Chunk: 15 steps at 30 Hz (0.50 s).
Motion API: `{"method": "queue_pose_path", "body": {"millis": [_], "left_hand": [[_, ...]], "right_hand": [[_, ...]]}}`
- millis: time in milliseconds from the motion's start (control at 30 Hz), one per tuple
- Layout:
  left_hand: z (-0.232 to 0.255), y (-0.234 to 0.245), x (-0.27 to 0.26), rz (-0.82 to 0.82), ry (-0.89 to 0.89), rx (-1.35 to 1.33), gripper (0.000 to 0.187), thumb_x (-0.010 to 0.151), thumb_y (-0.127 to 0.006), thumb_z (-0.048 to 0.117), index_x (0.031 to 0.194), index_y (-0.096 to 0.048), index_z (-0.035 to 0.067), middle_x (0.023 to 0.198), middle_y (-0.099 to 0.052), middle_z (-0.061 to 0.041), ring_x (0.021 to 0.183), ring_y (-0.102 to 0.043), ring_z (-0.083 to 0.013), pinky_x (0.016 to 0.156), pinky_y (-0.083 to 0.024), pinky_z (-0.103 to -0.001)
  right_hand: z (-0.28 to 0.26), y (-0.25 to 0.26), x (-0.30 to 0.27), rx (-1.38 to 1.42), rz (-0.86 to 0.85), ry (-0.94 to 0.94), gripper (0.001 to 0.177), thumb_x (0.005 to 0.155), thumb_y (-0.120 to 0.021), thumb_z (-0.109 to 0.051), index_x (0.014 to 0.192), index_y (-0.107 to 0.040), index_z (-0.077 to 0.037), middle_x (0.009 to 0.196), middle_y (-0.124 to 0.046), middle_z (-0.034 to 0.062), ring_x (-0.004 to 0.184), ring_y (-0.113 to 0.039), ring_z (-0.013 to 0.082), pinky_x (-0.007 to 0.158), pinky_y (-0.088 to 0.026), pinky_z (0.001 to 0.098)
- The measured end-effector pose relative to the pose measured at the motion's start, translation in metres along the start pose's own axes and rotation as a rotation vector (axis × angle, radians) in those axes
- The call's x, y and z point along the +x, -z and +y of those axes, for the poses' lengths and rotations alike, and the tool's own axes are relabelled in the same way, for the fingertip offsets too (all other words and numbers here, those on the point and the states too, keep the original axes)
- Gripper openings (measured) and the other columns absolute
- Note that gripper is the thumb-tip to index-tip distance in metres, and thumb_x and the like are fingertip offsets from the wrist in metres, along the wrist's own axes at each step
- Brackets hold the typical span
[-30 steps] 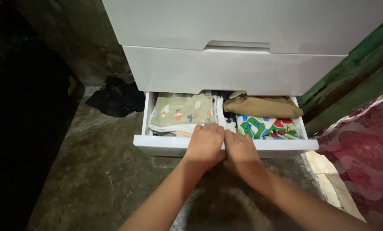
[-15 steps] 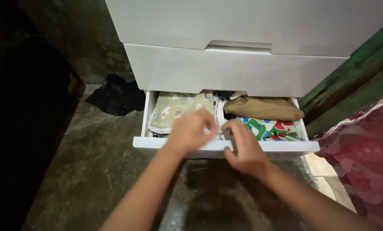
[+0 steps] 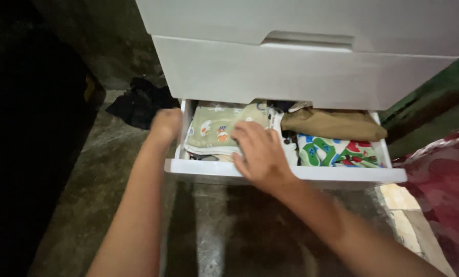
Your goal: Organizing clothes from a drawer onto a bed and folding items.
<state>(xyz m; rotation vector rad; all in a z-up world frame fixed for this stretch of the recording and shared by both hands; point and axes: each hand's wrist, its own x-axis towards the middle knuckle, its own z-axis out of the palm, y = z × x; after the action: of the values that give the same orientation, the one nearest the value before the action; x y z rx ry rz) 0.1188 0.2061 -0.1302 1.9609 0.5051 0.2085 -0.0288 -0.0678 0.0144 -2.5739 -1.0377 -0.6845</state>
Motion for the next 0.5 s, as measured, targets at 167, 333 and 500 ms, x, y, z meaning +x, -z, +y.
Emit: {"method": "queue_pose_path", "body": {"millis": [167,333,500], "left_hand": [[-0.02,-0.012,-0.006,-0.594,-0.048,-0.394,0.038,0.093,-0.061,0.021,0.126,-0.062,0.001,0.104,-0.07,-0.011,0.089,-0.065,-0.0209,0.078,-0.053,-0.038],[-0.02,-0.011,-0.008,-0.639,-0.138,-0.473,0.041,0.09,-0.061,0.017,0.128,-0.063,0.004,0.105,-0.073,-0.008,0.089,-0.067,-0.0173,0.078,-0.055,-0.032],[0.004,0.001,-0.031,-0.556,-0.16,-0.473,0.07,0.077,-0.051,0.0,0.147,-0.051,0.01,0.117,-0.069,-0.012,0.099,-0.064,-0.0231,0.081,-0.052,-0.033]], "right_hand": [[-0.009,-0.043,0.02,-0.02,-0.086,-0.106,0.061,0.089,-0.069,-0.034,0.142,-0.052,-0.007,0.147,-0.05,0.0167,0.143,-0.041,0.0339,0.11,-0.031,0.057],[0.002,-0.056,0.045,-0.157,-0.221,-0.236,0.075,0.092,-0.06,-0.052,0.154,-0.041,-0.015,0.158,-0.036,0.0217,0.149,-0.027,0.0425,0.114,-0.015,0.0693],[0.009,-0.054,0.05,-0.211,-0.502,-0.363,0.077,0.089,-0.056,-0.066,0.156,-0.035,-0.037,0.16,-0.028,0.0243,0.147,-0.016,0.0556,0.109,-0.011,0.0768]]}}
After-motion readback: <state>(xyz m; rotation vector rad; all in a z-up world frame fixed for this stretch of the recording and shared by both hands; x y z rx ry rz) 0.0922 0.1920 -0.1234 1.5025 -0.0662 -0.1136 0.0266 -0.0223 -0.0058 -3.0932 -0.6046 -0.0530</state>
